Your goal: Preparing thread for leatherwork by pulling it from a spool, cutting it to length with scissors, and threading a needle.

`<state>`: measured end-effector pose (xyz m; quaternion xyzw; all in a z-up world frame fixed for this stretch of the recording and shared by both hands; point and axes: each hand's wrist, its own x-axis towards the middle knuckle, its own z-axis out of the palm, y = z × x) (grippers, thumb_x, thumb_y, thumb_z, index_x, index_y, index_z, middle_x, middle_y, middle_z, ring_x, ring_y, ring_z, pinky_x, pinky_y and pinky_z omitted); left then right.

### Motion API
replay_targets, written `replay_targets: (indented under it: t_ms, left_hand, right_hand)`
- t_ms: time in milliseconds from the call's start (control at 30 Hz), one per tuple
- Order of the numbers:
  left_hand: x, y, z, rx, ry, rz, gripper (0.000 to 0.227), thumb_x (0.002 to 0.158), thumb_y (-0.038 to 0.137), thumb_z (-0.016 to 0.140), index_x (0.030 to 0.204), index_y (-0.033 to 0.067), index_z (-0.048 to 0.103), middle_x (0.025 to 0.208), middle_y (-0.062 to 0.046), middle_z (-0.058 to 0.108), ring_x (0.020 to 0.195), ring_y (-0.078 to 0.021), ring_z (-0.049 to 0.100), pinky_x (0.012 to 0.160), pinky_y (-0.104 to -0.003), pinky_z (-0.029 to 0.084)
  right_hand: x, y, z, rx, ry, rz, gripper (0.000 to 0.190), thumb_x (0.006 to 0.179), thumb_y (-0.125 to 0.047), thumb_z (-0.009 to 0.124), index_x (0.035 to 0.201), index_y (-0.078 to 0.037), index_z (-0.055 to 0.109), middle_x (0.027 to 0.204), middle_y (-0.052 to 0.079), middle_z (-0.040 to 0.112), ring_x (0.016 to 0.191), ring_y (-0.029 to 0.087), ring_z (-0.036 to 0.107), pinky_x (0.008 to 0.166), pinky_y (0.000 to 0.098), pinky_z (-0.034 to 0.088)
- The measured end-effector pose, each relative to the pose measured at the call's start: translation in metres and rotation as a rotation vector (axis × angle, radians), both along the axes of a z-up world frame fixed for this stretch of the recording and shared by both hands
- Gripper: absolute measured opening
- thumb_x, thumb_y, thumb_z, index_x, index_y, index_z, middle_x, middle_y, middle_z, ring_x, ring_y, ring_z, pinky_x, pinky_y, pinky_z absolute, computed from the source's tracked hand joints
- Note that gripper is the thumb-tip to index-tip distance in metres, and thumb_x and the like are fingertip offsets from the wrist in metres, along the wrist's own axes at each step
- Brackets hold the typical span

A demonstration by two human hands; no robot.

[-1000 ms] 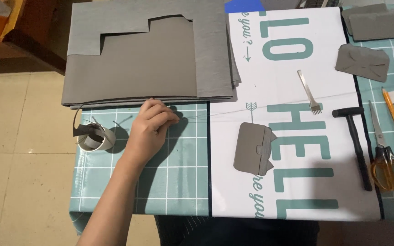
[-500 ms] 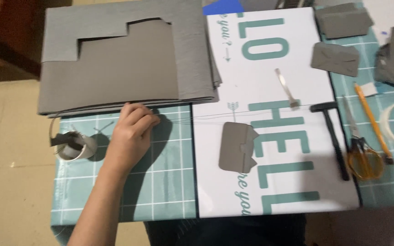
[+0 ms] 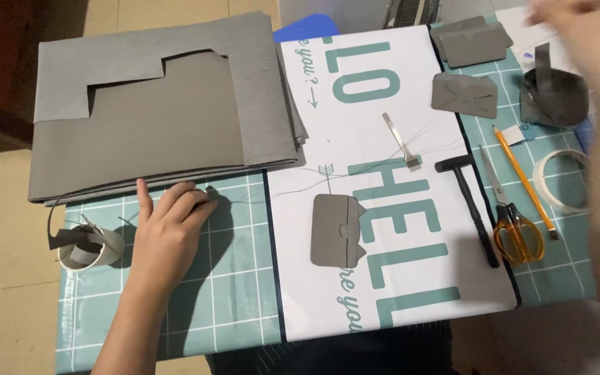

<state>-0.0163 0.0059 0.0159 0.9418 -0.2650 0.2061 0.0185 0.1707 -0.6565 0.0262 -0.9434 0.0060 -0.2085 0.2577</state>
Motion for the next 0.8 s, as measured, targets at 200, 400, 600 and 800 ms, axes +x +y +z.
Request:
replay_targets:
  t_ms: [200, 400, 600, 800]
  left_hand:
    - [-0.005, 0.004, -0.001, -0.051, -0.058, -0.041, 0.014, 0.093, 0.006, 0.072, 0.102, 0.0155, 0.075, 0.12, 0.0, 0.068, 0.13, -0.0257, 0.061, 0.114, -0.075, 0.035]
    - [-0.006, -0.002, 0.006, -0.187, 0.028, -0.056, 0.011, 0.095, 0.014, 0.071, 0.104, 0.0093, 0.074, 0.124, -0.008, 0.066, 0.131, -0.0333, 0.059, 0.11, -0.068, 0.045]
    - [-0.002, 0.001, 0.007, -0.339, 0.072, -0.075, 0.023, 0.098, -0.002, 0.068, 0.119, 0.0047, 0.071, 0.125, -0.013, 0.065, 0.126, -0.0364, 0.06, 0.098, -0.046, 0.057]
    - [-0.004, 0.008, 0.003, -0.456, 0.159, 0.017, 0.036, 0.098, -0.009, 0.063, 0.128, 0.0086, 0.07, 0.132, -0.011, 0.062, 0.114, -0.03, 0.057, 0.097, -0.042, 0.052]
  right_hand:
    - [-0.003, 0.137, 0.028, 0.098, 0.285, -0.111, 0.029, 0.093, -0.02, 0.091, 0.114, -0.011, 0.074, 0.081, 0.002, 0.073, 0.077, 0.012, 0.07, 0.073, 0.0375, 0.056]
    - [-0.007, 0.13, 0.0, -0.174, 0.296, 0.051, 0.048, 0.081, -0.039, 0.096, 0.108, -0.005, 0.074, 0.083, 0.007, 0.077, 0.086, 0.021, 0.072, 0.095, 0.0421, 0.049]
    - [-0.094, 0.137, 0.06, -0.201, 0.233, 0.024, 0.038, 0.096, -0.033, 0.088, 0.125, -0.012, 0.077, 0.116, 0.014, 0.069, 0.101, 0.032, 0.055, 0.082, 0.0477, 0.042]
    - [-0.21, 0.075, -0.004, -0.468, 0.854, -0.221, 0.034, 0.096, -0.049, 0.073, 0.093, -0.015, 0.076, 0.075, 0.005, 0.071, 0.065, 0.017, 0.065, 0.063, 0.0284, 0.053]
